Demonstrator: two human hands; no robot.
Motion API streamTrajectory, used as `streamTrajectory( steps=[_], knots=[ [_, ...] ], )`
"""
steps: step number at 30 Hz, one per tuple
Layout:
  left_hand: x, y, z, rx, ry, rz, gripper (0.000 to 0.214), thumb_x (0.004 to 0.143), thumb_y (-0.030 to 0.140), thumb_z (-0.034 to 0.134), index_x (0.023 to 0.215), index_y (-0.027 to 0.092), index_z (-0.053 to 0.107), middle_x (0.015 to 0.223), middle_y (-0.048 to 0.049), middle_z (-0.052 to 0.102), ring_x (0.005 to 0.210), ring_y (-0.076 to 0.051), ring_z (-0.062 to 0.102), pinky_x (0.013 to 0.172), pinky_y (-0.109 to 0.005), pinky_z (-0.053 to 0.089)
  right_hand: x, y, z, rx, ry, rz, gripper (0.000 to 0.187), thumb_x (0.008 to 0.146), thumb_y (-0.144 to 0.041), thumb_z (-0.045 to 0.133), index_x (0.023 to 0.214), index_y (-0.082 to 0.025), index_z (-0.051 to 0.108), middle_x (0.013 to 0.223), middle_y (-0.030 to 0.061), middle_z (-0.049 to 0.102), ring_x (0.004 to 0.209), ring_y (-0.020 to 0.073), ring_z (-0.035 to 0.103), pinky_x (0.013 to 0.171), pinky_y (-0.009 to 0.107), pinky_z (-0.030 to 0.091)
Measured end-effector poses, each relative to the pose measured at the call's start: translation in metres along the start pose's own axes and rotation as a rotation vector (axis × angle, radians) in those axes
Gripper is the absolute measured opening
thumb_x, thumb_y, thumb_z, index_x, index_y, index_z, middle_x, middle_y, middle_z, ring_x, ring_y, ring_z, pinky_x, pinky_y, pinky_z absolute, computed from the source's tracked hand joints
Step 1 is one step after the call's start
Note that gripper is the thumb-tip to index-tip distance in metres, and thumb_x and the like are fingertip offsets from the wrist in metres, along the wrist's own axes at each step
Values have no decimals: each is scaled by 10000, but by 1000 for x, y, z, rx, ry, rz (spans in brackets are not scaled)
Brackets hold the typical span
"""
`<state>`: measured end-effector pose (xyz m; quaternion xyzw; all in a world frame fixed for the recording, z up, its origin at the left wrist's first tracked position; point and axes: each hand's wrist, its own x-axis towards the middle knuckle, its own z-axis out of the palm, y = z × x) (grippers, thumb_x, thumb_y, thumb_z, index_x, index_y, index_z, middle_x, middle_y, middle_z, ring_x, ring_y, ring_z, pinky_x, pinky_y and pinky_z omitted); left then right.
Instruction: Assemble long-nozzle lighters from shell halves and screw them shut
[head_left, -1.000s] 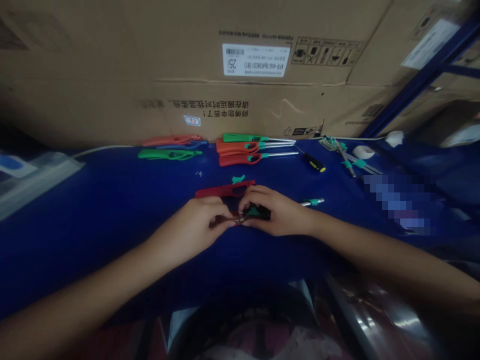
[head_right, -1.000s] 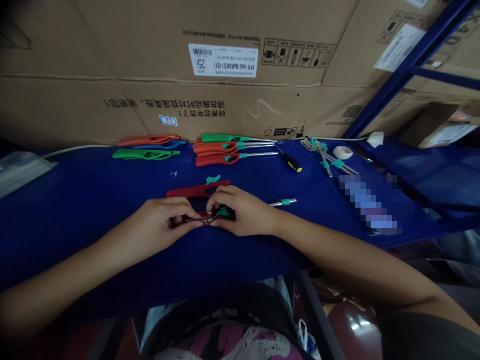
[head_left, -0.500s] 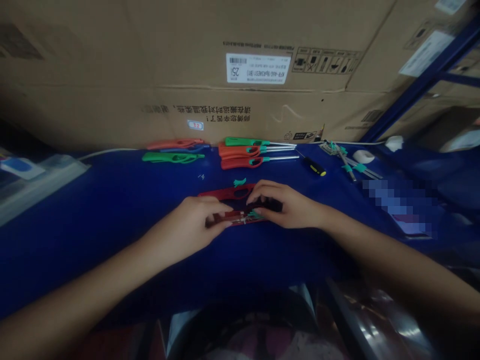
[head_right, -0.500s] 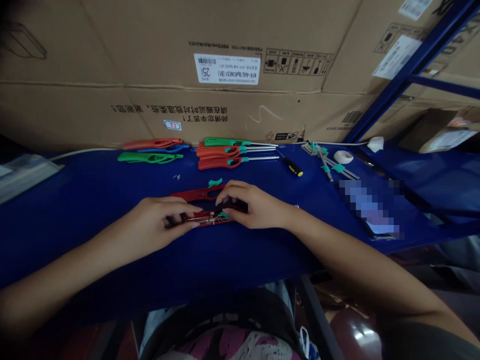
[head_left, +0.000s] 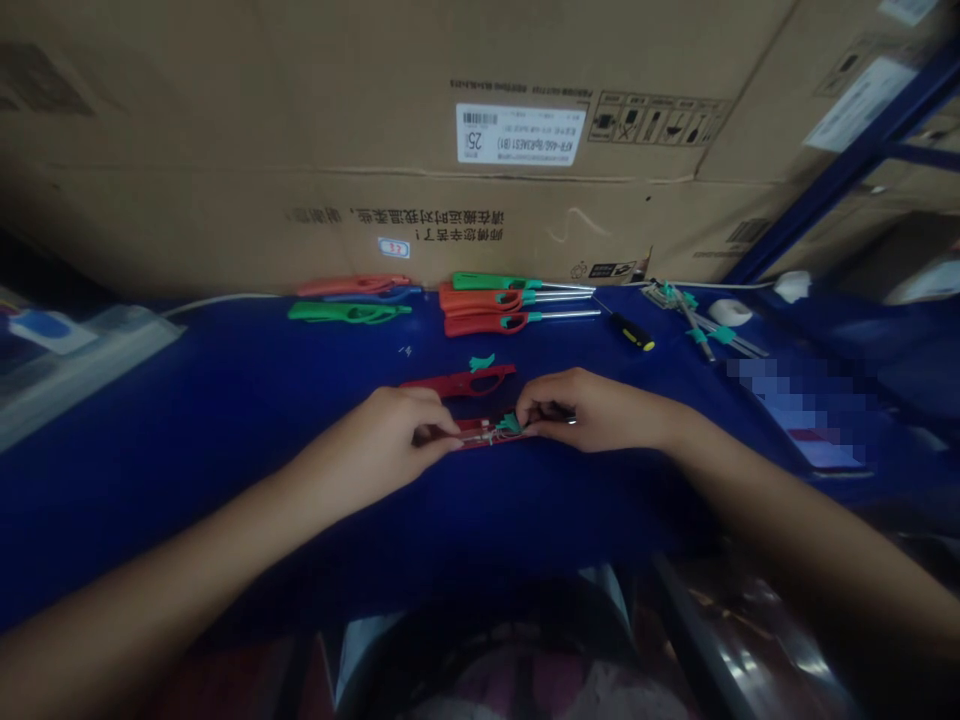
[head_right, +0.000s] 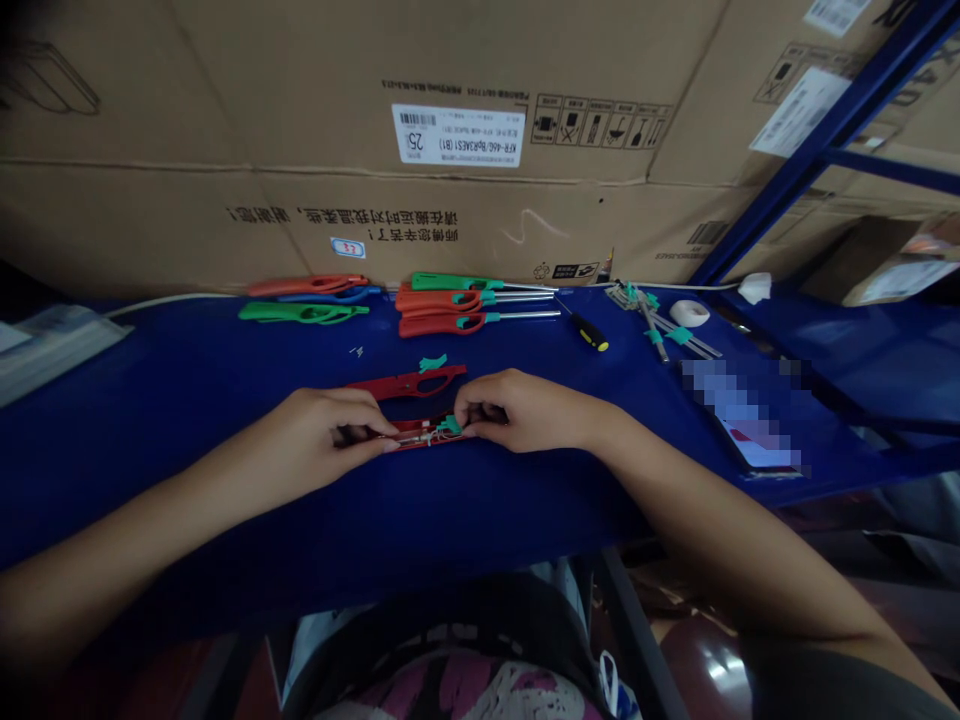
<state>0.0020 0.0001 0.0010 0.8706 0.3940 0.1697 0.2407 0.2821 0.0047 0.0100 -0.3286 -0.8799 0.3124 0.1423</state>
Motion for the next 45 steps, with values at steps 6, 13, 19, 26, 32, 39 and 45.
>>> streamTrajectory(
  steps=[6, 13, 19, 26, 32, 39, 45],
  knots=[
    [-1, -2, 0, -9, 0, 8, 116, 891, 271, 683, 884, 244, 795, 835, 0, 721, 701, -128, 661, 628, -237, 482, -1, -2, 1, -48, 4, -19, 180, 877, -64, 593, 984, -179, 681, 929, 27, 708, 751, 123, 610, 684, 237, 456],
    [-2, -4, -4, -18, -18, -14, 120, 894, 298, 681, 906, 260, 794, 851, 5, 736, 672, -120, 668, 621, -234, 501, -3, -2, 2, -88, 17, -51, 196, 884, -62, 599, 1010, -195, 667, 952, 19, 692, 778, 128, 621, 711, 249, 463],
    [-2, -1, -6, -36, -33, -54, 108, 877, 275, 689, 889, 256, 794, 860, 6, 743, 684, -121, 688, 627, -227, 515, -2, -2, 3, -44, 6, -39, 198, 868, -40, 608, 978, -190, 676, 941, 13, 696, 776, 120, 622, 703, 237, 462],
    [2, -5, -17, -97, -67, -143, 146, 818, 368, 756, 895, 252, 801, 770, 13, 761, 641, -142, 696, 602, -237, 531, 1, 2, 5, -4, 50, -119, 119, 913, -103, 602, 982, -165, 677, 924, 24, 685, 718, 99, 597, 650, 220, 460],
    [6, -23, -29, 142, 164, -9, 181, 895, 347, 667, 979, 219, 761, 968, -36, 749, 853, -198, 699, 790, -328, 564, 6, 24, 6, -214, 279, -147, 155, 953, -146, 548, 1041, -174, 672, 977, 65, 645, 868, 163, 621, 796, 325, 522],
    [8, -31, -25, 315, 111, 81, 108, 863, 219, 634, 934, 211, 715, 1058, -63, 702, 1055, -260, 638, 981, -433, 508, 9, 31, 8, -298, 338, -190, 235, 936, -134, 557, 1142, -183, 659, 1063, 101, 615, 1003, 220, 605, 915, 422, 536],
    [9, -32, -22, 300, 51, 33, 125, 838, 167, 563, 929, 207, 637, 1002, -59, 650, 942, -236, 636, 898, -394, 516, 9, 31, 9, -303, 323, -181, 241, 949, -158, 557, 1164, -185, 661, 1071, 106, 618, 986, 227, 606, 902, 436, 537]
  ],
)
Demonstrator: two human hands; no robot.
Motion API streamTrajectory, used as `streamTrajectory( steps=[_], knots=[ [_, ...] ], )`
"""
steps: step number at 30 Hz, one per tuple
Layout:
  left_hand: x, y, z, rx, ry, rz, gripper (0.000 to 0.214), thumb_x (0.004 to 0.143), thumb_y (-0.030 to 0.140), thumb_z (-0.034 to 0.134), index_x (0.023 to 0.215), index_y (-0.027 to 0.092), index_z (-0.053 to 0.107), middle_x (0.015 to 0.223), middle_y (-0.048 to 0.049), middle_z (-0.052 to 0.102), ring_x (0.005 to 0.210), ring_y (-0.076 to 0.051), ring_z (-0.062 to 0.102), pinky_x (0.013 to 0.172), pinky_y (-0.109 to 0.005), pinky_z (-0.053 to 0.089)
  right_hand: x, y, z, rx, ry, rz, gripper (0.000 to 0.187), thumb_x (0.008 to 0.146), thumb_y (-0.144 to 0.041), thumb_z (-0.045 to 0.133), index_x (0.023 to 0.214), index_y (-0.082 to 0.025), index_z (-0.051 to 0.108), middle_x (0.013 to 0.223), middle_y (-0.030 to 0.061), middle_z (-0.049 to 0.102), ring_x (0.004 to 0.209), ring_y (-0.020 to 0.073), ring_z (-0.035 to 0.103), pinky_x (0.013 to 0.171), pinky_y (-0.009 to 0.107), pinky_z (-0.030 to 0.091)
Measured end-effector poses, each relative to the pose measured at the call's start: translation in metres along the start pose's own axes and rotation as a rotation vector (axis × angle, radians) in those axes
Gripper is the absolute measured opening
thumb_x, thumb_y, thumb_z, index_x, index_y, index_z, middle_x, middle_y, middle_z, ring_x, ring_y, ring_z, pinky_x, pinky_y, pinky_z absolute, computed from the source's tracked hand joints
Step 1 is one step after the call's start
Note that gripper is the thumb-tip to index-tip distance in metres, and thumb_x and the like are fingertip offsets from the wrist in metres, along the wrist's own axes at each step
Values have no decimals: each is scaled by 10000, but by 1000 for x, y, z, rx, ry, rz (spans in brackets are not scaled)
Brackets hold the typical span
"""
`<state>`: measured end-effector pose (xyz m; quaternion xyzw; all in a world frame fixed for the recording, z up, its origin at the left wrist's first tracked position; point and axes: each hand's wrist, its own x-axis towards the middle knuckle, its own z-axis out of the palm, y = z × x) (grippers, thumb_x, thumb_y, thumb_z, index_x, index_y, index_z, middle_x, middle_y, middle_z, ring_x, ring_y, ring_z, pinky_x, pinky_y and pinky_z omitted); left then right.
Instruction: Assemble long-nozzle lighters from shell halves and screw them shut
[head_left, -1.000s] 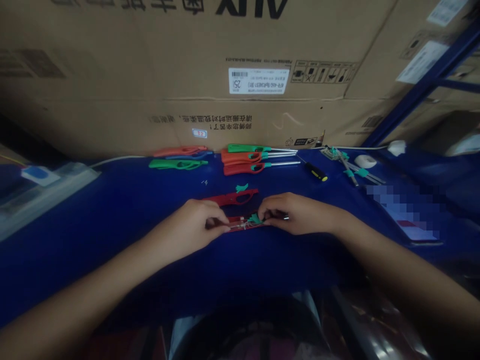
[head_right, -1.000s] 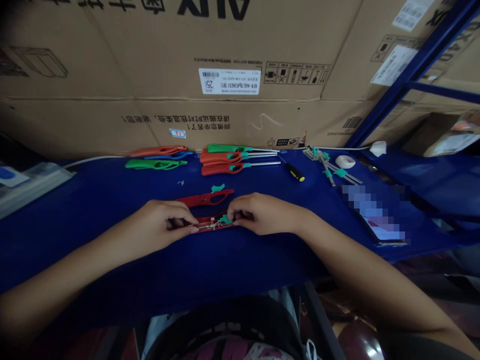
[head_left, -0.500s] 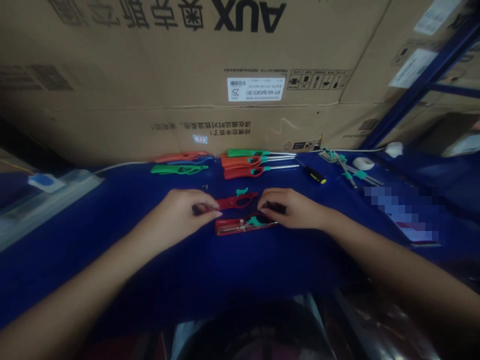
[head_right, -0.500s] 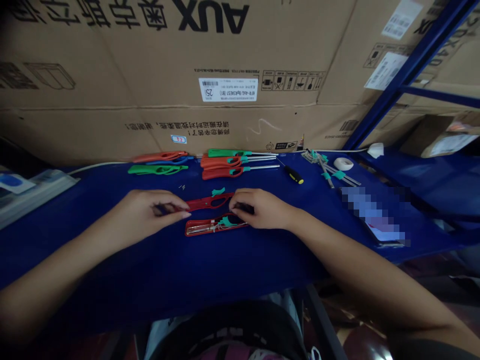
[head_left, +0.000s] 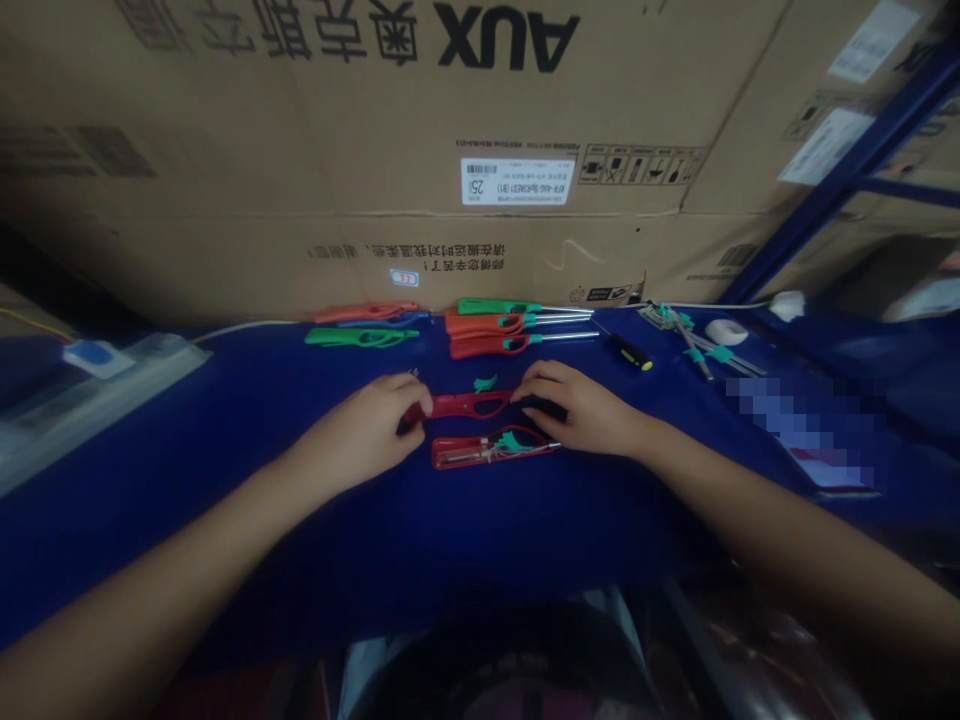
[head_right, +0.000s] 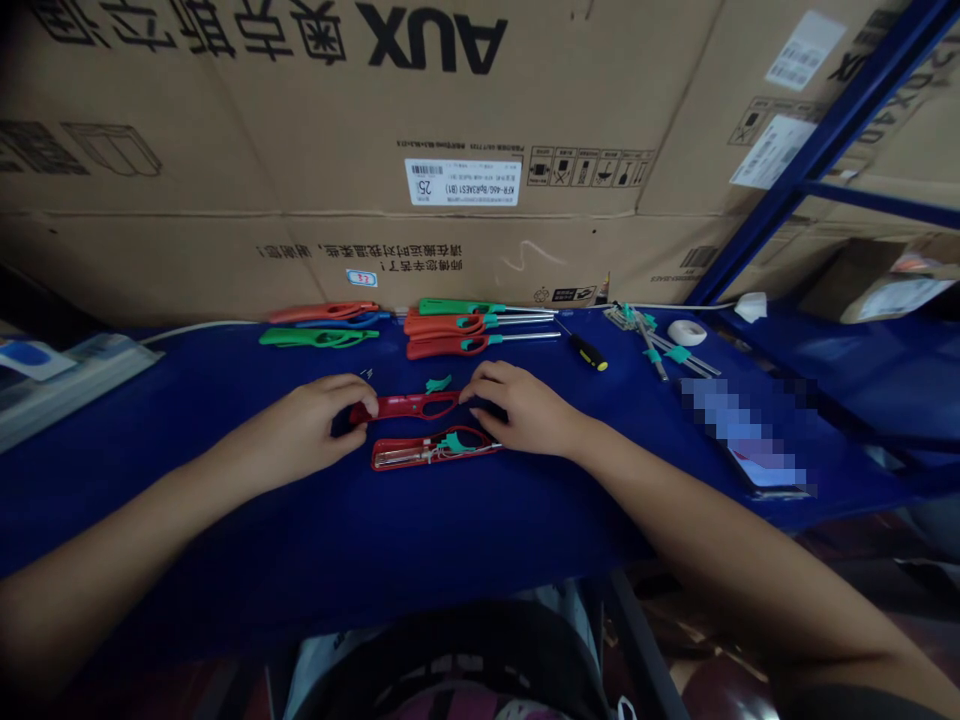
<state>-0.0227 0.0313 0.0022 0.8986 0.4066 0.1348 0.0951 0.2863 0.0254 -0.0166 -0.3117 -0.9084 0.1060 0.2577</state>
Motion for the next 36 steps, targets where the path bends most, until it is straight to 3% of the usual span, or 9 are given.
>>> streamTrajectory(
  steps=[6, 13, 18, 23, 26, 30, 33, 36],
  knots=[
    [2, -1, 1, -21, 27, 21, 83, 860, 190, 524, 912, 208, 584, 927, -44, 626, 864, -224, 630, 797, -342, 487, 0, -2, -1, -16, 10, -4, 266, 944, -156, 564, 1196, -187, 644, 1088, 111, 622, 1018, 239, 608, 916, 447, 546],
    [0, 11, -5, -91, 84, -59, 161, 1002, 338, 492, 1060, 235, 602, 887, 11, 708, 654, -146, 650, 644, -250, 458, 1, -7, -3, -48, 72, -41, 384, 978, -236, 569, 1361, -216, 562, 1250, 138, 616, 1155, 263, 603, 990, 472, 531],
    [-1, 24, -7, -183, 199, -44, 183, 992, 357, 559, 1073, 219, 646, 941, 4, 741, 744, -139, 685, 705, -226, 518, 0, -14, -6, -85, 134, -24, 338, 1010, -211, 506, 1342, -209, 573, 1078, 106, 710, 973, 237, 651, 860, 427, 541],
    [-2, 29, -4, -155, 331, 143, 285, 995, 302, 581, 1250, 205, 664, 1216, -53, 704, 1020, -165, 697, 936, -256, 549, -1, -19, -3, 121, 253, 122, 296, 988, -172, 507, 1250, -189, 643, 1146, 88, 729, 950, 179, 678, 855, 339, 556],
    [-4, 25, -1, -78, 296, 225, 347, 991, 347, 594, 1308, 220, 658, 1261, -66, 686, 1121, -197, 682, 1029, -313, 534, 1, -20, 1, 270, 260, 219, 261, 974, -188, 528, 1185, -176, 681, 1130, 74, 742, 965, 168, 692, 866, 311, 557],
    [-5, 21, 1, -11, 238, 227, 362, 982, 392, 594, 1283, 213, 687, 1198, -76, 721, 1075, -226, 702, 975, -359, 573, 1, -22, 2, 355, 181, 304, 273, 974, -258, 545, 1190, -162, 680, 984, 54, 734, 791, 142, 659, 728, 281, 546],
    [-5, 21, 0, 46, 196, 240, 346, 983, 374, 575, 1249, 195, 705, 1149, -85, 744, 1035, -238, 712, 928, -372, 585, 0, -24, 1, 363, 120, 280, 308, 934, -322, 637, 1194, -158, 664, 829, 13, 668, 659, 116, 573, 624, 254, 499],
    [-6, 22, -3, 94, 163, 302, 337, 978, 365, 563, 1232, 194, 703, 1138, -79, 752, 1004, -237, 719, 884, -364, 587, 1, -26, -2, 315, 60, 177, 309, 862, -345, 749, 1104, -167, 675, 865, 22, 661, 733, 135, 593, 681, 268, 507]
  ],
)
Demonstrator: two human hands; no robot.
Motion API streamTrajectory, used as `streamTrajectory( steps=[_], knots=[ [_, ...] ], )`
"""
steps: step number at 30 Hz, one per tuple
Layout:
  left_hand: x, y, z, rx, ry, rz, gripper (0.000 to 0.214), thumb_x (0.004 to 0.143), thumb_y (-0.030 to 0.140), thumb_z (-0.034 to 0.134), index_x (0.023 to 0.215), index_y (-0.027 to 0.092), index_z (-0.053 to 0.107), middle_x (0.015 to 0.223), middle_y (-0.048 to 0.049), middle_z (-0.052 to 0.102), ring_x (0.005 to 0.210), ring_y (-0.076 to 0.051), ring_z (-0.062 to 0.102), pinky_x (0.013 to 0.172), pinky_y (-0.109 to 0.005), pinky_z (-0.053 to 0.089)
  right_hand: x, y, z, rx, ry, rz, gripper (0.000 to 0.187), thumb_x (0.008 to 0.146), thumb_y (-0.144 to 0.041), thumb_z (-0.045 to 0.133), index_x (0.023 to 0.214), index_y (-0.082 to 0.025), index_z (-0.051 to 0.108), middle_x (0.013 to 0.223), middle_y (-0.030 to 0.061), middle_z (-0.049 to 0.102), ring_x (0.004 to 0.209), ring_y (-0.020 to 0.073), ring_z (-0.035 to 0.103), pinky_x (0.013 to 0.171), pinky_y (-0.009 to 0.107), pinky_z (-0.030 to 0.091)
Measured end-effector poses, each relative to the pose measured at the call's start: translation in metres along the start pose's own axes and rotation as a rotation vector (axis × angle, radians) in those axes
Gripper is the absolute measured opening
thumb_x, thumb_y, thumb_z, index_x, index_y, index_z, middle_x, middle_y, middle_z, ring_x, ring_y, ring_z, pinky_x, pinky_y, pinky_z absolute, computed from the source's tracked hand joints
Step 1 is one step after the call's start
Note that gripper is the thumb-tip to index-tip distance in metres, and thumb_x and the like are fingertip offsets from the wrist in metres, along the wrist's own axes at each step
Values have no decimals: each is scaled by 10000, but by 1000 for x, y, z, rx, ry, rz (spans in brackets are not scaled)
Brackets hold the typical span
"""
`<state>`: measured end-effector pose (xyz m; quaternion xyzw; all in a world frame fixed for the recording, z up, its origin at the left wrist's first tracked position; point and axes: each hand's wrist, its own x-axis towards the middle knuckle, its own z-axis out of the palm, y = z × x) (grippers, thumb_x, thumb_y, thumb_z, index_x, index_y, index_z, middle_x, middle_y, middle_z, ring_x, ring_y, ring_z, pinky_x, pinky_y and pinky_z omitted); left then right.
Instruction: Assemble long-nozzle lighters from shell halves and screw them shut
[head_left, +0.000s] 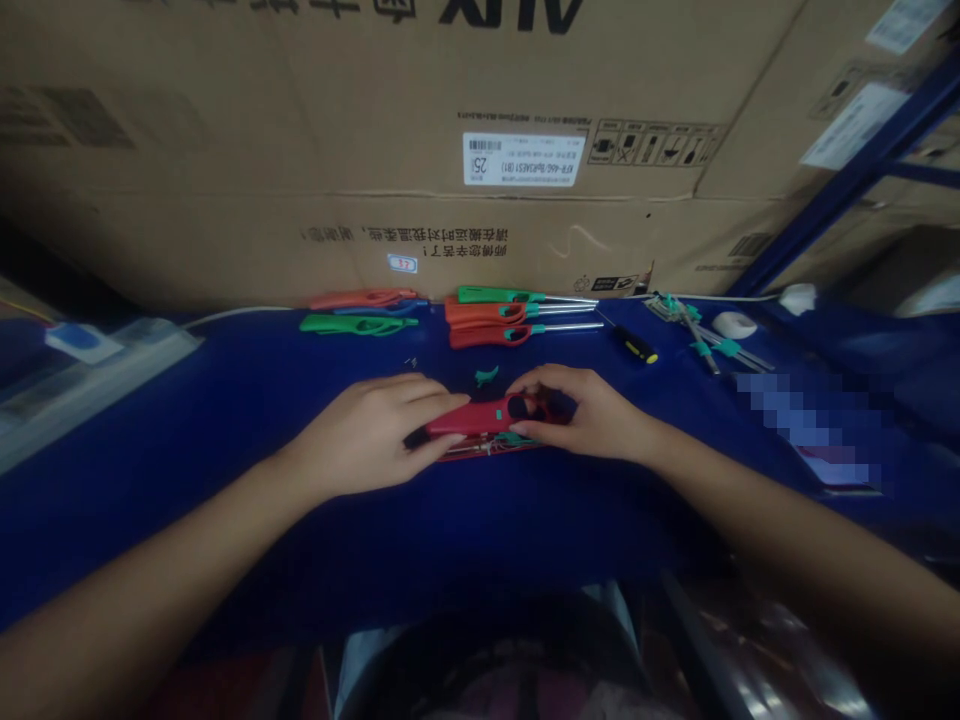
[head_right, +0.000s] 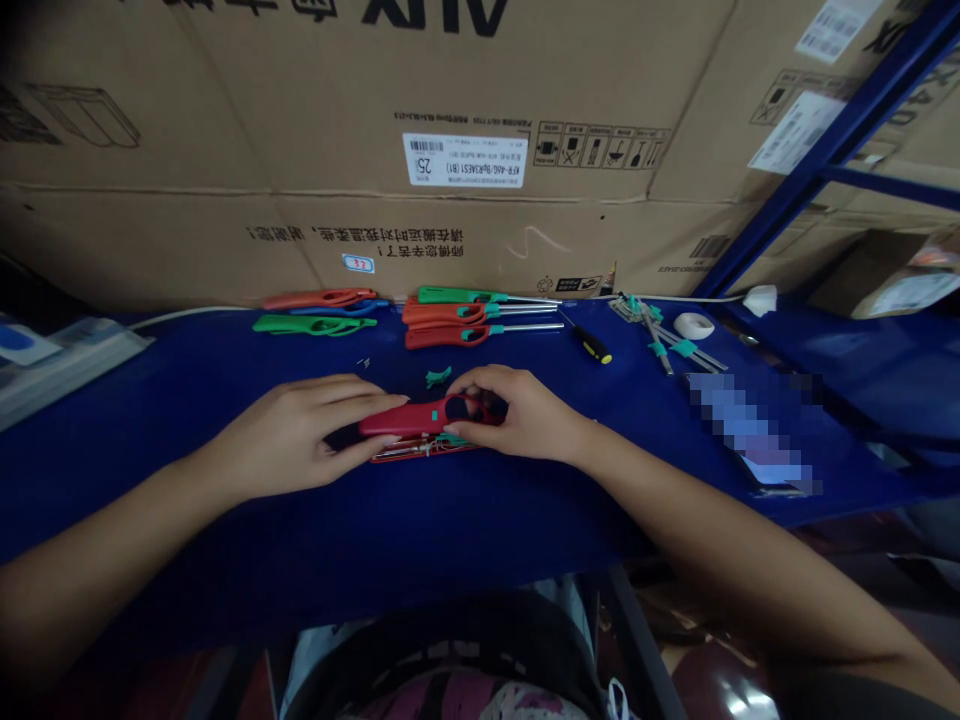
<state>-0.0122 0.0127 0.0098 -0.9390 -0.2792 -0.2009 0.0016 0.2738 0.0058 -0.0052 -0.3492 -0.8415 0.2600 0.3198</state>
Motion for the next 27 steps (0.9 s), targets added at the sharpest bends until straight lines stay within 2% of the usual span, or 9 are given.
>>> streamTrajectory(
  steps=[3, 5, 12, 27],
  knots=[
    [-1, 0, -2, -14, -33, 53, 295, 969, 352, 570, 1186, 204, 704, 1128, -57, 758, 982, -226, 721, 871, -358, 577, 2, -3, -3, -102, -63, -123, 326, 827, -344, 794, 1078, -172, 677, 966, 60, 694, 877, 182, 625, 825, 333, 511],
    [-1, 0, -3, -31, -71, 53, 271, 969, 363, 569, 1154, 222, 706, 1097, -33, 764, 960, -218, 721, 861, -357, 567, 3, -3, -4, -144, -91, -158, 334, 828, -331, 795, 1095, -174, 671, 987, 67, 699, 906, 198, 626, 858, 360, 497],
    [1, 2, -3, -33, -210, 3, 264, 961, 393, 556, 1138, 257, 697, 1059, -10, 754, 939, -218, 711, 835, -352, 529, 1, 0, 0, -204, -155, -145, 334, 863, -355, 764, 1139, -196, 666, 1076, 75, 684, 990, 216, 628, 902, 382, 454],
    [2, 5, 0, -3, -262, -46, 244, 956, 433, 586, 1107, 276, 696, 1063, 6, 722, 939, -205, 692, 766, -315, 471, 0, 4, 1, -309, -229, -129, 329, 924, -395, 692, 1181, -193, 649, 1140, 92, 664, 1056, 233, 624, 930, 404, 436]
  ],
)
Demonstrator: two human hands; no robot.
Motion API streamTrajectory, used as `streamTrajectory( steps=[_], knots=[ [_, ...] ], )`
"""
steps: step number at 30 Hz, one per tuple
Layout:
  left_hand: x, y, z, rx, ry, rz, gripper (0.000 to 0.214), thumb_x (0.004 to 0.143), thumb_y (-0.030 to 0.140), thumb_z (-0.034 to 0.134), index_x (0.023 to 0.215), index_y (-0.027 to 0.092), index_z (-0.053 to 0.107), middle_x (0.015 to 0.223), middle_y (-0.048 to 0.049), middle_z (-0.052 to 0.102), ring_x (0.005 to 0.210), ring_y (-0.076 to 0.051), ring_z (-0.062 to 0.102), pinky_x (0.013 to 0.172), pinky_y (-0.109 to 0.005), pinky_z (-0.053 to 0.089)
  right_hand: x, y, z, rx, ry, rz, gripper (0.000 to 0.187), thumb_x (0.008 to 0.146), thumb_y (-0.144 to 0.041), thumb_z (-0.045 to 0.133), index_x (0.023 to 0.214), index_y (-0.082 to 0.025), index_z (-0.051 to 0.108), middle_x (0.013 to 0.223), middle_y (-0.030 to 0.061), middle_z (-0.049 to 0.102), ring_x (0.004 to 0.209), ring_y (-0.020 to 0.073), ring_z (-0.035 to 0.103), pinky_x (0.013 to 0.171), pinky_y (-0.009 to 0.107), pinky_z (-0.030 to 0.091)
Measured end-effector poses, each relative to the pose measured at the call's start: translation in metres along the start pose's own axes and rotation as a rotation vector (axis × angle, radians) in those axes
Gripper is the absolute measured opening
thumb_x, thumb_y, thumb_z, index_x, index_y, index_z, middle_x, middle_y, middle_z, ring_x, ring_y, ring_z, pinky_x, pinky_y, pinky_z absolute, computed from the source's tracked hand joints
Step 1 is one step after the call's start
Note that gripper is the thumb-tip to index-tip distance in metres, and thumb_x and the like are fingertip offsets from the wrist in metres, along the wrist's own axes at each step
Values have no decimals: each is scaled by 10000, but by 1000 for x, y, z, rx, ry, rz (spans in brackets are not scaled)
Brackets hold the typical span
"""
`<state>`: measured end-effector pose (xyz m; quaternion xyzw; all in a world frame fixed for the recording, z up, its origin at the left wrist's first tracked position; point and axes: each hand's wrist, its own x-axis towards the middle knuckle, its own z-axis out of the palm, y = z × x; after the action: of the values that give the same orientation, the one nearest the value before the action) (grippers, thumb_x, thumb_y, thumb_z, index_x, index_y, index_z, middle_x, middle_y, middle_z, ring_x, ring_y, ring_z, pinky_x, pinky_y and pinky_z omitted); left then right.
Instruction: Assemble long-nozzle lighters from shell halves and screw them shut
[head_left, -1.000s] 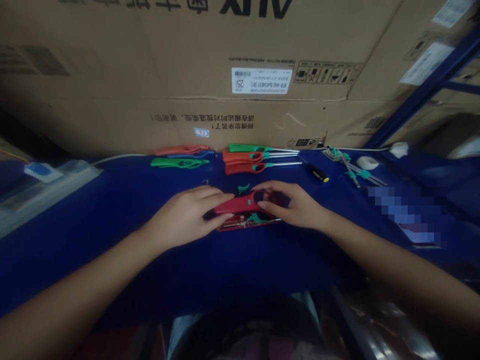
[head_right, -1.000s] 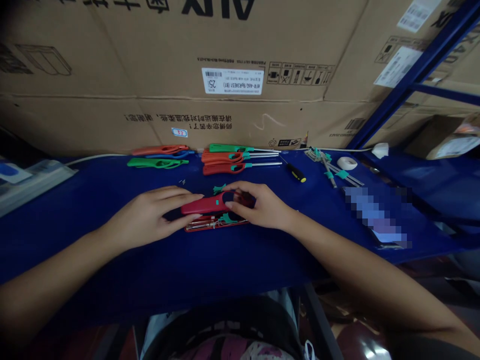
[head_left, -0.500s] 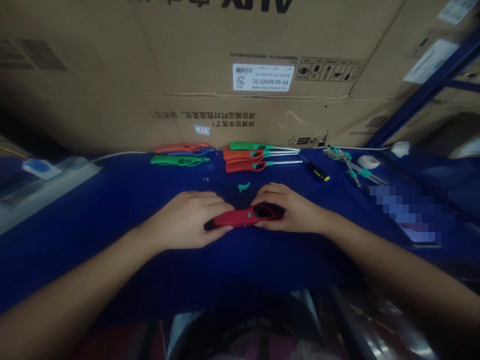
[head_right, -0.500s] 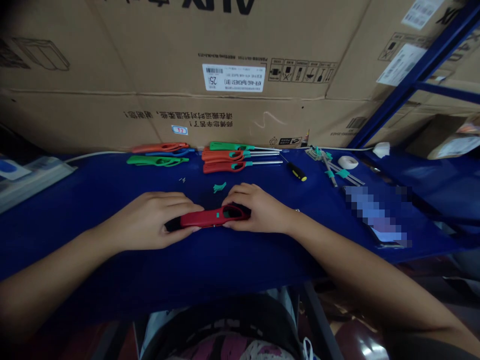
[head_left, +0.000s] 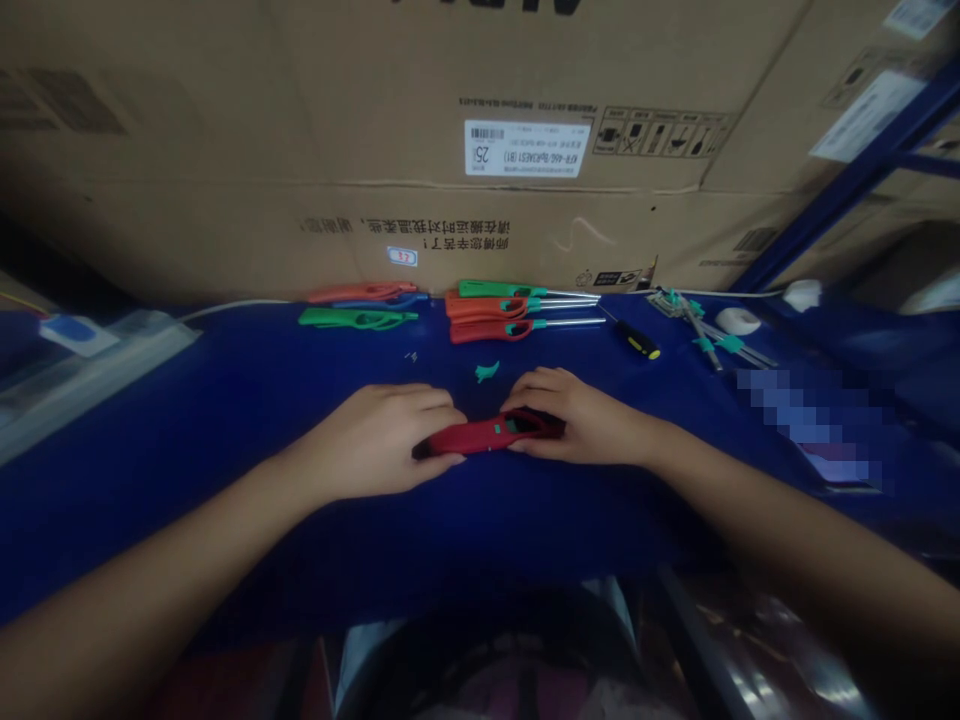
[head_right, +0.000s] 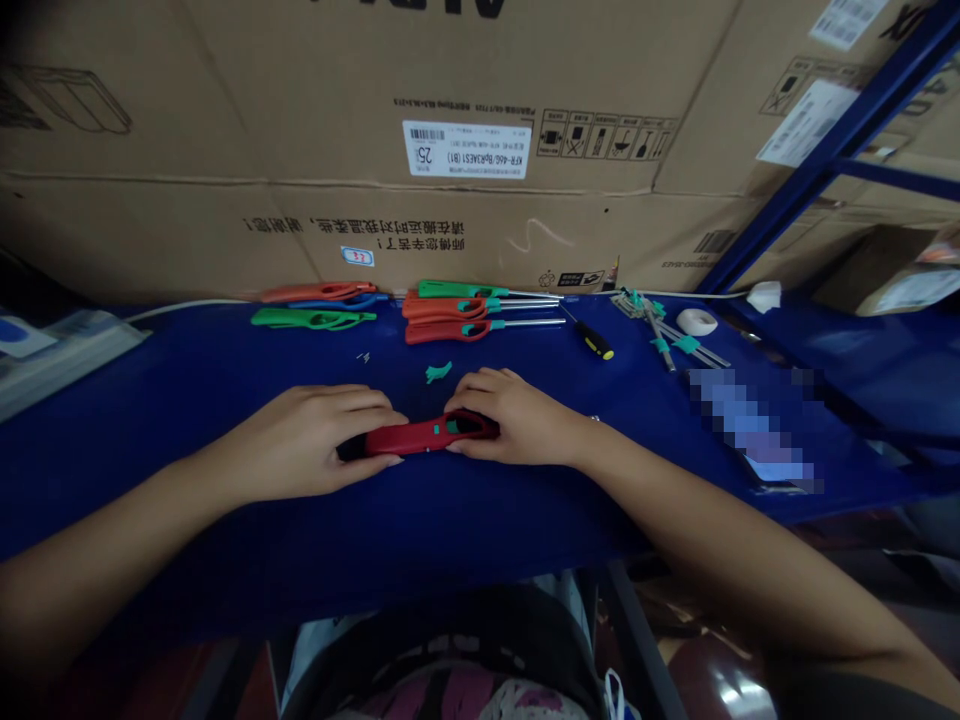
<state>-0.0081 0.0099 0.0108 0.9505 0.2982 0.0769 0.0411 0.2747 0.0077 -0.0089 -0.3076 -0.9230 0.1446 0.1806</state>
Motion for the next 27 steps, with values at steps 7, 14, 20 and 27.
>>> streamTrajectory(
  steps=[7, 14, 20, 27],
  knots=[
    [-1, 3, 1, -36, -40, -94, 207, 926, 403, 637, 1105, 324, 708, 1088, 37, 709, 863, -175, 700, 662, -281, 447, 0, -2, -1, 70, -4, 19, 334, 901, -376, 723, 1164, -178, 662, 1105, 96, 661, 1001, 226, 630, 910, 399, 477],
    [-1, 4, -1, -46, -53, -111, 217, 928, 418, 635, 1107, 319, 709, 1094, 37, 706, 840, -169, 703, 648, -277, 455, 0, -3, -2, 63, 3, 34, 321, 902, -374, 717, 1160, -193, 656, 1092, 84, 660, 971, 218, 629, 893, 395, 483],
    [-1, 3, -3, -34, -30, -95, 273, 938, 454, 608, 1158, 324, 704, 1105, 29, 711, 851, -175, 709, 651, -277, 468, 0, -3, -3, 44, 12, 37, 310, 894, -355, 724, 1151, -193, 659, 1092, 80, 661, 989, 215, 623, 904, 394, 470],
    [-1, 2, -2, -97, -43, -84, 253, 929, 376, 632, 1154, 308, 727, 1081, 10, 702, 790, -156, 689, 645, -269, 473, 0, -4, -1, 84, 11, 31, 317, 892, -366, 727, 1146, -190, 661, 1088, 87, 663, 969, 219, 630, 890, 394, 492]
  ],
)
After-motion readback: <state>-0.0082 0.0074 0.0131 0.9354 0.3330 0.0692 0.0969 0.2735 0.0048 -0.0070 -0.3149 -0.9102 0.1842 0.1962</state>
